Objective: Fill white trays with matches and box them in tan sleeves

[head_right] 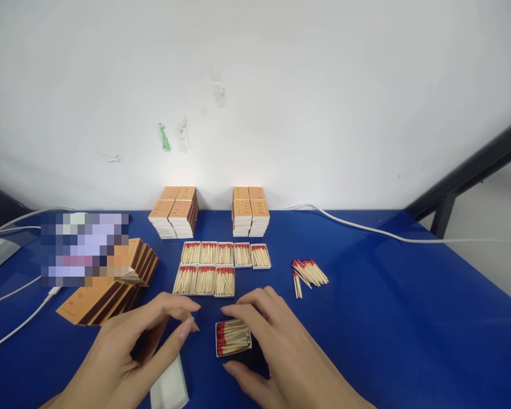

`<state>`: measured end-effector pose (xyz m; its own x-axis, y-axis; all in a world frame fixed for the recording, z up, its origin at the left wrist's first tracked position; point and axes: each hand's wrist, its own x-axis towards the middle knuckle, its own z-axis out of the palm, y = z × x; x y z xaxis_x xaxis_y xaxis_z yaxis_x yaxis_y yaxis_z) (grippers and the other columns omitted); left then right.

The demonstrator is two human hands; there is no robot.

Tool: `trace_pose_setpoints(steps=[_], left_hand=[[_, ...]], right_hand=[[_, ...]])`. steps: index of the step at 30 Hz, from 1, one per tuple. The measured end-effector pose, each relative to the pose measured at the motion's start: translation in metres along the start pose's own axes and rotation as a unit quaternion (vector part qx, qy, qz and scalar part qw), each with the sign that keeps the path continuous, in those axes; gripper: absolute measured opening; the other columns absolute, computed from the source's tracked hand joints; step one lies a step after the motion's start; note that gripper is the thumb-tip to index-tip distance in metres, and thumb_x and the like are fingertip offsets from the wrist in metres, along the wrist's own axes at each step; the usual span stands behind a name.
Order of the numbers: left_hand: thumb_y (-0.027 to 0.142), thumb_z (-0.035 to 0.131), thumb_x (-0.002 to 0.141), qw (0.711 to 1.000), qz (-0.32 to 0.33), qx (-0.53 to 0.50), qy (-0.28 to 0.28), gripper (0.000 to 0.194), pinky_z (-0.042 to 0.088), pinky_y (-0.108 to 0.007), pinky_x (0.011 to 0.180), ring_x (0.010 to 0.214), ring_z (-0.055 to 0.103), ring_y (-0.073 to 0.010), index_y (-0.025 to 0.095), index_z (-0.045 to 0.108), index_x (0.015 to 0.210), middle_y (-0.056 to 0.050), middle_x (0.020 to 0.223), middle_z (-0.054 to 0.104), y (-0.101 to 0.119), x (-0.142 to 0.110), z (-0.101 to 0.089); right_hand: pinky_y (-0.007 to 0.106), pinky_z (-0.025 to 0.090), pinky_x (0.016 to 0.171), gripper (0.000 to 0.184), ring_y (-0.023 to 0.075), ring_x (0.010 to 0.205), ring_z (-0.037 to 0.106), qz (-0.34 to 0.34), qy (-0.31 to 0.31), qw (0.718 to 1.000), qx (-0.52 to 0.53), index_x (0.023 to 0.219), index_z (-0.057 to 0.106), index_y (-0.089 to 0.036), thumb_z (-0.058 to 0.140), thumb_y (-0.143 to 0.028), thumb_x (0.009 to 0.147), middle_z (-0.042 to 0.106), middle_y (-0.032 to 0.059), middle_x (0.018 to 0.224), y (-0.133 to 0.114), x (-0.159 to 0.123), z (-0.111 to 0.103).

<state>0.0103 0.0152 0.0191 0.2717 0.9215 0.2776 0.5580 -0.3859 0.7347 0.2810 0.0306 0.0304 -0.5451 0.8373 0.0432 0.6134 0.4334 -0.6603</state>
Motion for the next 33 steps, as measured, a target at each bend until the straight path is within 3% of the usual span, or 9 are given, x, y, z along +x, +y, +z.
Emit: trace_pose_setpoints(steps=[3, 8, 12, 18, 22, 26, 29, 31, 33], left_hand=[[0.031, 0.061, 0.116, 1.000, 0.005, -0.002, -0.004, 0.022, 0.043, -0.023, 0.048, 0.050, 0.053, -0.0087, 0.036, 0.067, 0.137, 0.009, 0.091, 0.075, 0.000, 0.001, -0.001], [0.030, 0.061, 0.117, 1.000, 0.001, 0.006, -0.004, 0.021, 0.046, -0.023, 0.049, 0.060, 0.066, -0.0099, 0.035, 0.066, 0.136, 0.007, 0.099, 0.078, -0.001, 0.000, -0.001], [0.029, 0.062, 0.116, 1.000, 0.006, 0.008, -0.006, 0.019, 0.046, -0.023, 0.049, 0.055, 0.061, -0.0095, 0.034, 0.066, 0.134, 0.007, 0.097, 0.078, -0.001, 0.001, -0.001], [0.021, 0.065, 0.112, 0.999, 0.044, 0.025, 0.001, 0.017, 0.046, -0.021, 0.045, 0.051, 0.056, -0.0083, 0.032, 0.065, 0.126, 0.005, 0.107, 0.081, 0.001, 0.003, -0.001], [0.021, 0.068, 0.110, 0.996, 0.066, 0.050, 0.021, 0.013, 0.043, -0.023, 0.043, 0.047, 0.049, -0.0085, 0.030, 0.067, 0.119, 0.004, 0.099, 0.078, 0.002, 0.002, -0.001], [0.022, 0.067, 0.109, 0.994, 0.076, 0.070, 0.025, 0.009, 0.044, -0.024, 0.045, 0.050, 0.053, -0.0094, 0.028, 0.067, 0.115, 0.005, 0.090, 0.071, 0.003, 0.002, -0.002], [0.020, 0.066, 0.110, 0.993, 0.082, 0.076, 0.023, 0.010, 0.044, -0.024, 0.047, 0.053, 0.057, -0.0099, 0.028, 0.068, 0.115, 0.005, 0.089, 0.068, 0.004, 0.002, -0.003], [0.020, 0.065, 0.110, 0.994, 0.080, 0.075, 0.022, 0.009, 0.042, -0.024, 0.045, 0.048, 0.050, -0.0086, 0.028, 0.067, 0.115, 0.006, 0.089, 0.067, 0.004, 0.003, -0.004], [0.020, 0.064, 0.111, 0.994, 0.079, 0.075, 0.021, 0.009, 0.042, -0.024, 0.044, 0.045, 0.046, -0.0081, 0.028, 0.067, 0.114, 0.006, 0.088, 0.067, 0.005, 0.004, -0.004]], right_hand=[[0.037, 0.067, 0.104, 0.042, 0.0215, 0.119, 0.076, -0.006, -0.007, 1.000, 0.002, 0.141, 0.070, -0.031, 0.073, -0.014, 0.103, 0.073, 0.0057, 0.134, -0.001, 0.000, 0.002], [0.034, 0.067, 0.101, 0.041, 0.0201, 0.118, 0.076, -0.011, 0.034, 0.999, -0.009, 0.142, 0.068, -0.034, 0.075, -0.020, 0.104, 0.073, 0.0044, 0.133, 0.001, -0.005, -0.001], [0.037, 0.067, 0.105, 0.048, 0.0220, 0.121, 0.076, -0.004, 0.025, 0.999, -0.023, 0.146, 0.067, -0.034, 0.078, -0.020, 0.102, 0.072, 0.0052, 0.137, 0.002, -0.007, 0.002], [0.038, 0.071, 0.096, 0.046, 0.0241, 0.113, 0.080, -0.005, 0.061, 0.996, -0.072, 0.148, 0.066, -0.030, 0.073, -0.021, 0.103, 0.074, 0.0086, 0.130, 0.004, -0.010, 0.012], [0.045, 0.074, 0.092, 0.065, 0.0321, 0.113, 0.083, 0.003, 0.070, 0.991, -0.118, 0.155, 0.066, -0.031, 0.088, -0.035, 0.094, 0.077, 0.0108, 0.131, 0.010, -0.019, 0.013], [0.054, 0.072, 0.102, 0.086, 0.0428, 0.137, 0.075, -0.004, 0.051, 0.989, -0.139, 0.160, 0.063, -0.040, 0.099, -0.039, 0.082, 0.077, 0.0093, 0.147, 0.012, -0.024, 0.008], [0.047, 0.071, 0.101, 0.070, 0.0321, 0.120, 0.081, 0.008, 0.021, 0.994, -0.106, 0.151, 0.068, -0.039, 0.093, -0.027, 0.087, 0.081, 0.0041, 0.130, 0.007, -0.018, 0.002], [0.039, 0.071, 0.093, 0.057, 0.0236, 0.101, 0.081, 0.020, 0.004, 0.997, -0.073, 0.143, 0.071, -0.036, 0.086, -0.019, 0.091, 0.079, 0.0005, 0.112, 0.003, -0.013, -0.002], [0.036, 0.070, 0.088, 0.048, 0.0216, 0.096, 0.079, 0.031, 0.004, 0.998, -0.053, 0.137, 0.072, -0.034, 0.082, -0.018, 0.093, 0.076, 0.0001, 0.107, 0.003, -0.009, -0.005]])
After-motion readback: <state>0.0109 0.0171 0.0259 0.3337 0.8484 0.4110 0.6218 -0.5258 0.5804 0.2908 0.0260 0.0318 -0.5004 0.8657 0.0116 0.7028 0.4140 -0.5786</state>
